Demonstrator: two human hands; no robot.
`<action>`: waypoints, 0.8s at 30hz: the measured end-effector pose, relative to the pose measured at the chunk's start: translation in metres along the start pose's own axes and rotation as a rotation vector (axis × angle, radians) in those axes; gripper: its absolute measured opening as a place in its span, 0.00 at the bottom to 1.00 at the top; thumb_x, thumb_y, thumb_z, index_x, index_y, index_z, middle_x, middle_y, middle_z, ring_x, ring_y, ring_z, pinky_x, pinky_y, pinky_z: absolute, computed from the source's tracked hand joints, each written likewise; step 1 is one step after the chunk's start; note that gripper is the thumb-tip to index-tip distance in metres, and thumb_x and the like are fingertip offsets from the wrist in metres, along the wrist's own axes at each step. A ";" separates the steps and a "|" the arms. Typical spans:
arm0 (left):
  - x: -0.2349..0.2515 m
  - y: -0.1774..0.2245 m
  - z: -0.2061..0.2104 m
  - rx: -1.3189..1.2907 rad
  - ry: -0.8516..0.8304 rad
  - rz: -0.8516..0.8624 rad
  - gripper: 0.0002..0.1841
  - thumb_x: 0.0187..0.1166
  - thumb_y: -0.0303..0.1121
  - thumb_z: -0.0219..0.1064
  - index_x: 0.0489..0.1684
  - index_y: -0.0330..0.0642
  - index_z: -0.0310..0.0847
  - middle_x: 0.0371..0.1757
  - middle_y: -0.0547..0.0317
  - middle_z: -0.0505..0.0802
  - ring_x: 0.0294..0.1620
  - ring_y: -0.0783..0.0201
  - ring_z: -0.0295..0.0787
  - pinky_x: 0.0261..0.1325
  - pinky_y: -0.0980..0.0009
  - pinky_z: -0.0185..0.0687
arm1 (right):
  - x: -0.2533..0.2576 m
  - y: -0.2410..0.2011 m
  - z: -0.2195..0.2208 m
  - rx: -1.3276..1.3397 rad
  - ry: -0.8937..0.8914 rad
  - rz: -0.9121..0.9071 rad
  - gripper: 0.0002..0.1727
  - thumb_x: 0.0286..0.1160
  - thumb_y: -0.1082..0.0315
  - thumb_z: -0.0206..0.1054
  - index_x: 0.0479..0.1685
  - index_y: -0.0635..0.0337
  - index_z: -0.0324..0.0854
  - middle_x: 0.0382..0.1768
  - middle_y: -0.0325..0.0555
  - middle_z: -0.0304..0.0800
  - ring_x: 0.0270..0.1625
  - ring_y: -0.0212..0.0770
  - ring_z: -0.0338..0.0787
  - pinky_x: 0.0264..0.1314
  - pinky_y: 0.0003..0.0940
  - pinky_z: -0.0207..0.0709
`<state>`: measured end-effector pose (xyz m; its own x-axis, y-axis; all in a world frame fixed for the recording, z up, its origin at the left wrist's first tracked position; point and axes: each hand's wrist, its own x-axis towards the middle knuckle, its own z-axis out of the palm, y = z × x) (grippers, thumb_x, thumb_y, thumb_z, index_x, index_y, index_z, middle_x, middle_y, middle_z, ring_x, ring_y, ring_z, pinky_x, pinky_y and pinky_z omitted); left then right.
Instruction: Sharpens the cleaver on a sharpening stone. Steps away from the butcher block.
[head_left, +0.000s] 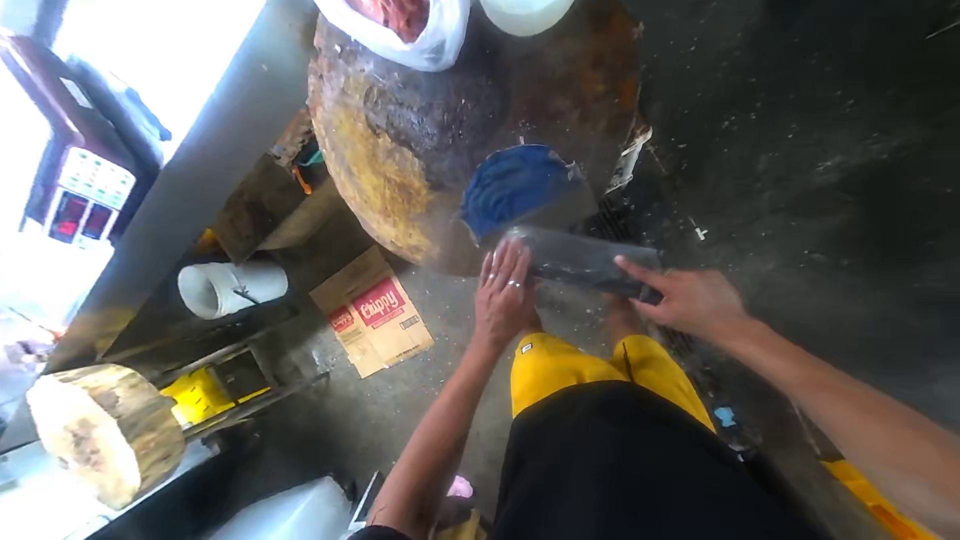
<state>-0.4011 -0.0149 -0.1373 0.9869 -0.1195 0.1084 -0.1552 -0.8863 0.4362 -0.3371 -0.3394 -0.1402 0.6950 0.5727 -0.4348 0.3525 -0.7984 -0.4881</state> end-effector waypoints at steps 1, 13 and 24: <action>0.009 -0.004 0.009 -0.004 -0.025 0.051 0.27 0.76 0.37 0.74 0.75 0.40 0.81 0.83 0.49 0.80 0.88 0.54 0.70 0.92 0.52 0.58 | 0.001 0.000 0.001 -0.008 0.024 0.000 0.39 0.75 0.45 0.66 0.91 0.17 0.59 0.40 0.52 0.94 0.34 0.59 0.92 0.32 0.60 0.80; 0.062 0.010 0.047 -0.158 0.016 -0.010 0.28 0.69 0.34 0.77 0.73 0.48 0.85 0.80 0.61 0.84 0.86 0.60 0.72 0.91 0.56 0.62 | 0.022 -0.005 -0.048 -0.115 -0.102 0.302 0.45 0.73 0.51 0.74 0.93 0.19 0.56 0.48 0.66 0.94 0.43 0.73 0.92 0.39 0.75 0.76; 0.046 0.011 0.037 -0.145 0.141 -0.123 0.21 0.66 0.31 0.78 0.61 0.47 0.93 0.69 0.56 0.92 0.77 0.55 0.83 0.86 0.54 0.70 | 0.015 -0.007 -0.035 -0.039 -0.131 0.244 0.46 0.73 0.49 0.71 0.90 0.04 0.49 0.46 0.57 0.95 0.40 0.67 0.92 0.36 0.72 0.78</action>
<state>-0.3554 -0.0467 -0.1603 0.9844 0.0585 0.1661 -0.0488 -0.8156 0.5766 -0.3070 -0.3318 -0.1170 0.6763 0.3795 -0.6314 0.2101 -0.9209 -0.3284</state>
